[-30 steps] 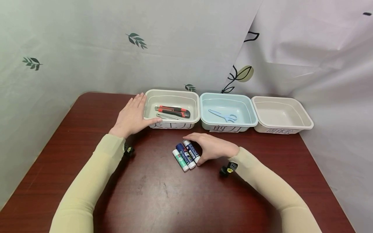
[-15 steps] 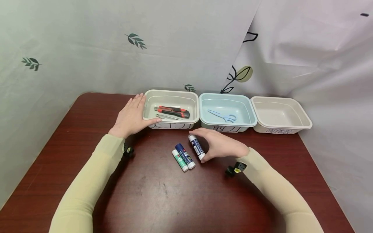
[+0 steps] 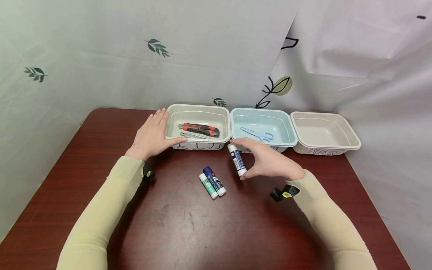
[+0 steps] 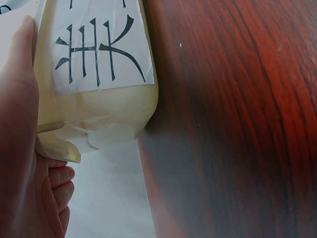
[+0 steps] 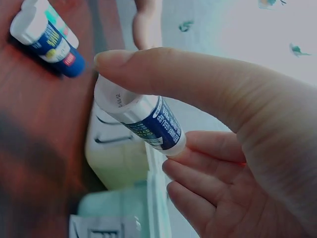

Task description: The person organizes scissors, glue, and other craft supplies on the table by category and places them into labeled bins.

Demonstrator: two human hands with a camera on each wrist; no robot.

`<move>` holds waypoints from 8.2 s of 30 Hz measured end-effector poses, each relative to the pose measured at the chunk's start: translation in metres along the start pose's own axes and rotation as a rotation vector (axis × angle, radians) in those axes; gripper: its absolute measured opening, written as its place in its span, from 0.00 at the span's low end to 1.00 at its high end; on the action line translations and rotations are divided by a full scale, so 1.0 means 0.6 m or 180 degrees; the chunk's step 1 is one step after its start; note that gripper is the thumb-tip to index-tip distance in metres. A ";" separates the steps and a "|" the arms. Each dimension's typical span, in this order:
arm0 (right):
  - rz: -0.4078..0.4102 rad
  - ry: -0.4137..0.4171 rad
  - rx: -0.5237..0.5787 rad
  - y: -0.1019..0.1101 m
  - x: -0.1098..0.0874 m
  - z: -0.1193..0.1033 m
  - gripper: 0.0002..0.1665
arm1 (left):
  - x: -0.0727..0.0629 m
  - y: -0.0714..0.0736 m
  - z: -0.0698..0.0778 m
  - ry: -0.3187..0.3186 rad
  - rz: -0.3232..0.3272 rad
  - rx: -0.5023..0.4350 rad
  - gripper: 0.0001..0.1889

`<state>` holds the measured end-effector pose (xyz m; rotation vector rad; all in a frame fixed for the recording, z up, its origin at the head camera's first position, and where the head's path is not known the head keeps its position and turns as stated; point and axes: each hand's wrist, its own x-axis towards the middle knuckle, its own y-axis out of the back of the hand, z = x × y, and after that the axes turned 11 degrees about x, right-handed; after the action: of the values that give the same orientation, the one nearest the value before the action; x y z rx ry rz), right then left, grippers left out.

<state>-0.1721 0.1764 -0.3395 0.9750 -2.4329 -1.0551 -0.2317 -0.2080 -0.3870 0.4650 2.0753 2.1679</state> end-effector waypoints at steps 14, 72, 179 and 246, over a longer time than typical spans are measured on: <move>0.0382 -0.0069 -0.0044 0.069 -0.034 0.017 0.64 | 0.003 0.001 0.000 0.0003 -0.0036 0.0011 0.67; 0.1525 -0.1285 -0.0333 0.249 -0.148 0.159 0.44 | 0.000 0.001 0.000 0.0028 -0.0082 -0.0040 0.66; 0.0317 -0.0155 0.0627 -0.138 0.029 -0.022 0.33 | -0.002 0.002 0.001 0.0025 -0.0041 -0.0016 0.66; 0.0832 -0.0284 0.0731 -0.101 0.026 -0.006 0.29 | -0.002 0.003 0.000 0.0002 -0.0055 -0.0028 0.66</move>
<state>-0.1535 0.1336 -0.3816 0.6592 -2.7082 -0.7581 -0.2304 -0.2082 -0.3856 0.4437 2.0616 2.1668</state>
